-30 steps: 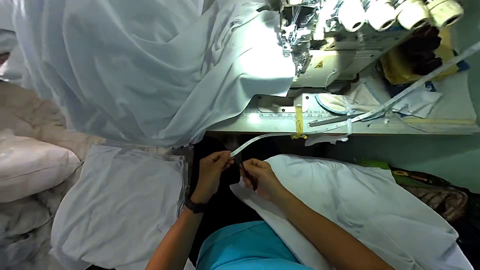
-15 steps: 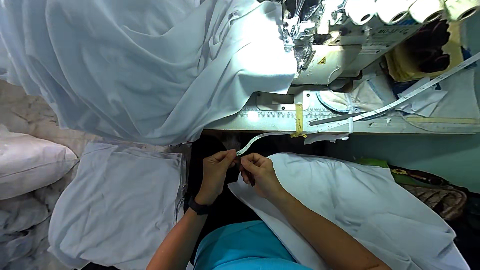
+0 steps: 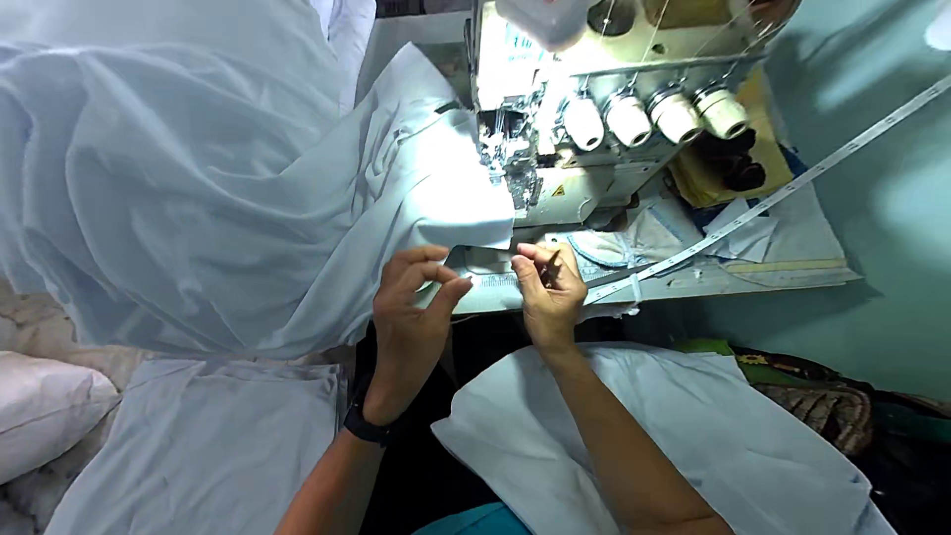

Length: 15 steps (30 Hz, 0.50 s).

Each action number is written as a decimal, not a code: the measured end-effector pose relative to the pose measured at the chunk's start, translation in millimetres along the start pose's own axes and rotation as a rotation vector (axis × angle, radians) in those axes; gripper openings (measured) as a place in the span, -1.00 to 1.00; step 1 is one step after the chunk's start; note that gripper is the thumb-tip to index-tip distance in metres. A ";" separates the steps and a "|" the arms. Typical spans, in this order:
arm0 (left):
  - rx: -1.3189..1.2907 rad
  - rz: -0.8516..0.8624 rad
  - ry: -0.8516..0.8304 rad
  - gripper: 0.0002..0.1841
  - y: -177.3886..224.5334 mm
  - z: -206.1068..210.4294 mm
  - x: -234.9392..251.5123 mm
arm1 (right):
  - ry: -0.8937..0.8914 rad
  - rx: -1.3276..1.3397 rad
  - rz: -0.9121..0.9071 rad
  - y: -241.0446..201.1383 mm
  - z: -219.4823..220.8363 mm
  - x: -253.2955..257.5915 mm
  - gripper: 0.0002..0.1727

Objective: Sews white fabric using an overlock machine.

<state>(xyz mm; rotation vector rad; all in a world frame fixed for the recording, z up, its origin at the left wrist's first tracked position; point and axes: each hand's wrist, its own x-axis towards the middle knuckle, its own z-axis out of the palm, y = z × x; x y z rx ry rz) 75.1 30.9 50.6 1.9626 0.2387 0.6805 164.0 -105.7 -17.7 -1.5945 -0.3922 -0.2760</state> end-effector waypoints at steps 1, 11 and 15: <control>0.062 0.060 -0.013 -0.81 4.5 5.6 15.3 | -0.010 -0.044 -0.075 5.8 3.6 8.9 -0.72; 0.488 0.083 -0.113 -0.75 3.7 43.0 83.9 | -0.141 0.126 0.131 -9.2 12.8 0.1 -0.85; 0.467 0.038 0.035 -0.79 -3.1 53.3 83.1 | -0.100 0.179 0.184 -15.4 14.5 -1.8 -0.89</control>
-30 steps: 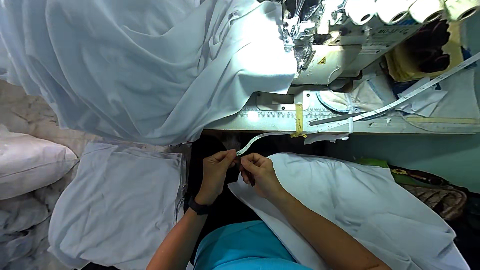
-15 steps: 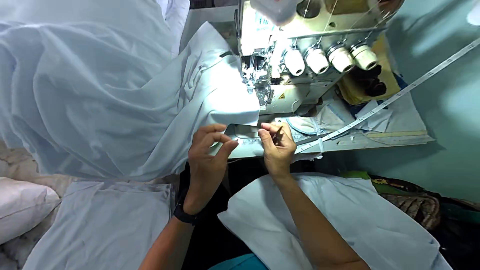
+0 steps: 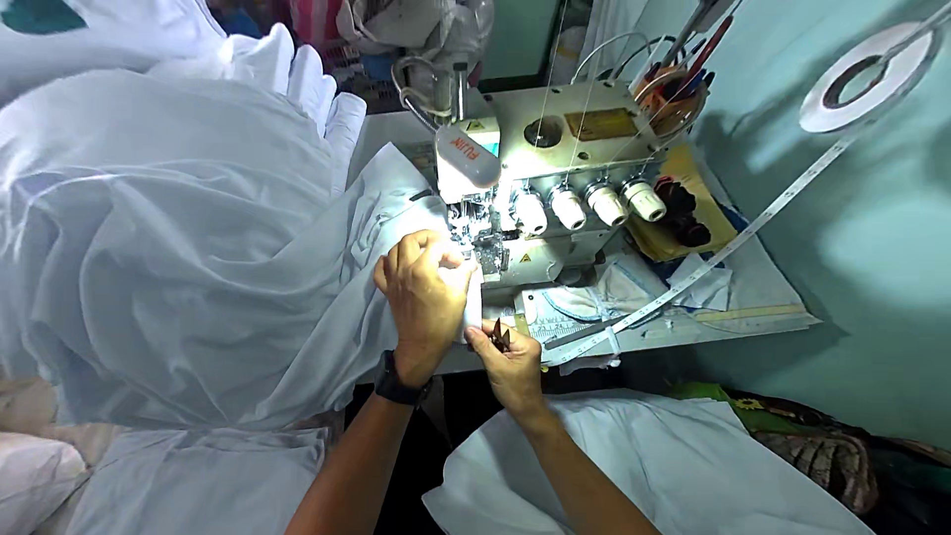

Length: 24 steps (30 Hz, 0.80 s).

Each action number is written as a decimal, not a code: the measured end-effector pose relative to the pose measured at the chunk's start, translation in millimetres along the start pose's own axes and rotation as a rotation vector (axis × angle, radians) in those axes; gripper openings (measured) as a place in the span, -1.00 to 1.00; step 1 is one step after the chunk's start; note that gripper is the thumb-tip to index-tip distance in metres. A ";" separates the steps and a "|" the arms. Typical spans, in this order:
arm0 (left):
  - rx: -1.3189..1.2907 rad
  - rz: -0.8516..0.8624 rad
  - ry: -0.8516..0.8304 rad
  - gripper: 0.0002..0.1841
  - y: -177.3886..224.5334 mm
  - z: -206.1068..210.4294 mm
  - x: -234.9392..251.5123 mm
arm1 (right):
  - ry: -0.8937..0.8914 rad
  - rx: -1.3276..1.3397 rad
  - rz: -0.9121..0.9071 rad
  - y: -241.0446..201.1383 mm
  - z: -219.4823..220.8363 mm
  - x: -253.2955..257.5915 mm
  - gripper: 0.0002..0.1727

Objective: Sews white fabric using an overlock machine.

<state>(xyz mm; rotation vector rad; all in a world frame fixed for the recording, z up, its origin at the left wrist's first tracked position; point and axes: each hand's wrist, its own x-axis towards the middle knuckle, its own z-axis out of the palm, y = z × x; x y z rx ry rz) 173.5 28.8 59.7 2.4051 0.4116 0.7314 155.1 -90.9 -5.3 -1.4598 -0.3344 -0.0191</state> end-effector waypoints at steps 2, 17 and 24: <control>0.007 -0.001 0.047 -0.80 -1.5 3.9 -1.2 | 0.017 0.030 0.040 -4.1 1.9 -1.6 -0.91; 0.039 0.399 -0.189 -0.63 -34.1 -17.7 -6.5 | 0.019 -0.140 -0.169 -13.3 7.7 14.5 -0.90; -0.106 0.368 -0.359 -0.68 -63.1 -26.2 52.8 | 0.089 -0.417 -0.288 -9.6 15.4 57.6 -0.85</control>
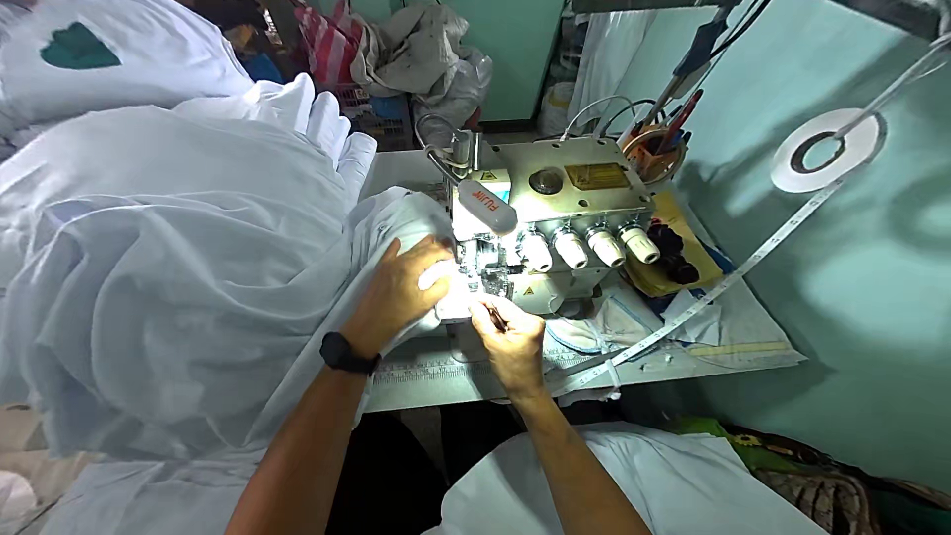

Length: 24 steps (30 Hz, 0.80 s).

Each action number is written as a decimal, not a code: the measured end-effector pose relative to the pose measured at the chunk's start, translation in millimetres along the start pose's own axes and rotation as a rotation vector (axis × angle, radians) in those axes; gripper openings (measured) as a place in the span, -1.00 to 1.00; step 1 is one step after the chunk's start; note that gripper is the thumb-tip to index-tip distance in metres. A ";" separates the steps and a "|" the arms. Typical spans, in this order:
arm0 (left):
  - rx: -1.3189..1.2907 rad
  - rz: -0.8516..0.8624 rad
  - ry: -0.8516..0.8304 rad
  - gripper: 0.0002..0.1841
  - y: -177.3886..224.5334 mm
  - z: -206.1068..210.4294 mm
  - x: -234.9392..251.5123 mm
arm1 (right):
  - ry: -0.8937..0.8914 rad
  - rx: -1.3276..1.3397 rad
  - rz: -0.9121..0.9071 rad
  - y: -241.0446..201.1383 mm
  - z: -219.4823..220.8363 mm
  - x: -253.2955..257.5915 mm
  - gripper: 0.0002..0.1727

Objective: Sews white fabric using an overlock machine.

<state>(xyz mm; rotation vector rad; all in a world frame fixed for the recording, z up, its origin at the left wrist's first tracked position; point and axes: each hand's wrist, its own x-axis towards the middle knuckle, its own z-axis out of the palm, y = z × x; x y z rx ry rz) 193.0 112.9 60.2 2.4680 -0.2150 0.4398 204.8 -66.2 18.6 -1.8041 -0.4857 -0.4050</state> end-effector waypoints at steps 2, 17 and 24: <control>-0.012 -0.035 0.015 -0.68 -6.1 -0.4 14.7 | -0.003 0.065 -0.036 2.1 0.4 -11.9 -0.86; -0.096 -0.467 0.191 0.04 32.4 9.0 -47.0 | -0.262 -0.285 -0.218 -5.6 -42.9 4.0 -0.52; 0.243 -0.365 0.337 -0.55 63.9 28.2 -99.3 | -0.397 -0.698 -0.424 -41.5 -10.4 31.8 -0.76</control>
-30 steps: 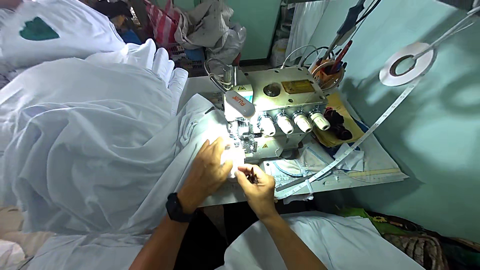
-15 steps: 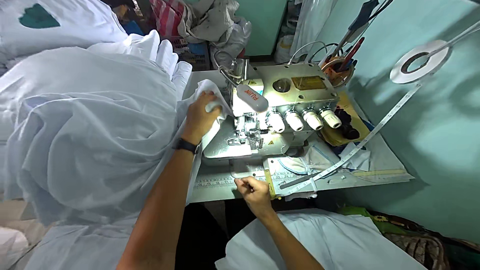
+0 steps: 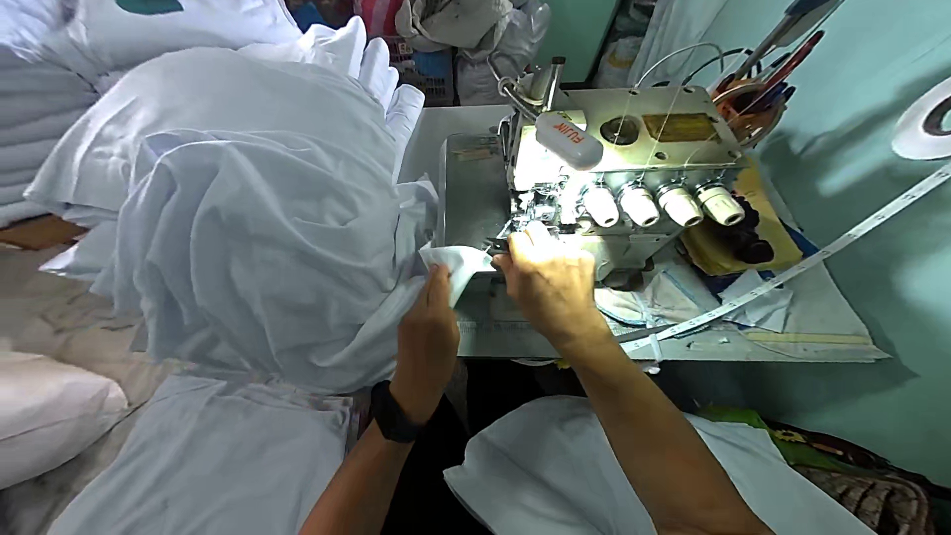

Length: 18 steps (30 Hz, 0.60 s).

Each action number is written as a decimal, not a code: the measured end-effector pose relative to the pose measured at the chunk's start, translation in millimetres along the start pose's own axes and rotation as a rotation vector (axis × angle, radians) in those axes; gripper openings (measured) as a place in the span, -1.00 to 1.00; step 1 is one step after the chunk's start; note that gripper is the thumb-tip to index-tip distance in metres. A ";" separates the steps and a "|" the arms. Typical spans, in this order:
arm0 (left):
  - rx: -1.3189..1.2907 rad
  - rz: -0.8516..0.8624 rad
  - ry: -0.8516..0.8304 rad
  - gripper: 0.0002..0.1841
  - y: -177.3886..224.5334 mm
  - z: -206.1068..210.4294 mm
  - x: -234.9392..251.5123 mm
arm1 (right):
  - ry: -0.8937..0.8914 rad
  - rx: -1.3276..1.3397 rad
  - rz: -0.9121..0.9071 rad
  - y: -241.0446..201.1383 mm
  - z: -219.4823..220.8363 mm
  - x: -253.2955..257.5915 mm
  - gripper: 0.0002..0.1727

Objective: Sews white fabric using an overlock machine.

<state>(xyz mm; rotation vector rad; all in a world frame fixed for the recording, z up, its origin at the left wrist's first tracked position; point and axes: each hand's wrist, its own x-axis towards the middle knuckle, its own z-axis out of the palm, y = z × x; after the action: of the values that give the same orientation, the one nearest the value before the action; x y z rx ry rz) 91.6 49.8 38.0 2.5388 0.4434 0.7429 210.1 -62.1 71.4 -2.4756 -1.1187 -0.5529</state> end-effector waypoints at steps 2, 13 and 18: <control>-0.050 0.075 0.016 -0.66 -1.6 -7.0 -19.5 | 0.069 0.126 -0.008 -3.3 8.5 -7.6 -0.74; -0.700 0.224 -0.008 -0.77 -37.5 -23.4 -116.5 | 0.193 0.338 0.046 -23.6 65.4 -80.6 -0.76; -0.683 0.224 -0.032 -0.78 -37.1 -26.3 -118.6 | 0.197 0.366 0.019 -36.6 72.9 -77.0 -0.79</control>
<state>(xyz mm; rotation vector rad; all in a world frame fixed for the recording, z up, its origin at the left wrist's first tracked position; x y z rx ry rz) -25.0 40.1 -11.2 1.9602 -0.1071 0.7682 149.6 -52.7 -22.6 -2.0686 -1.0155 -0.5201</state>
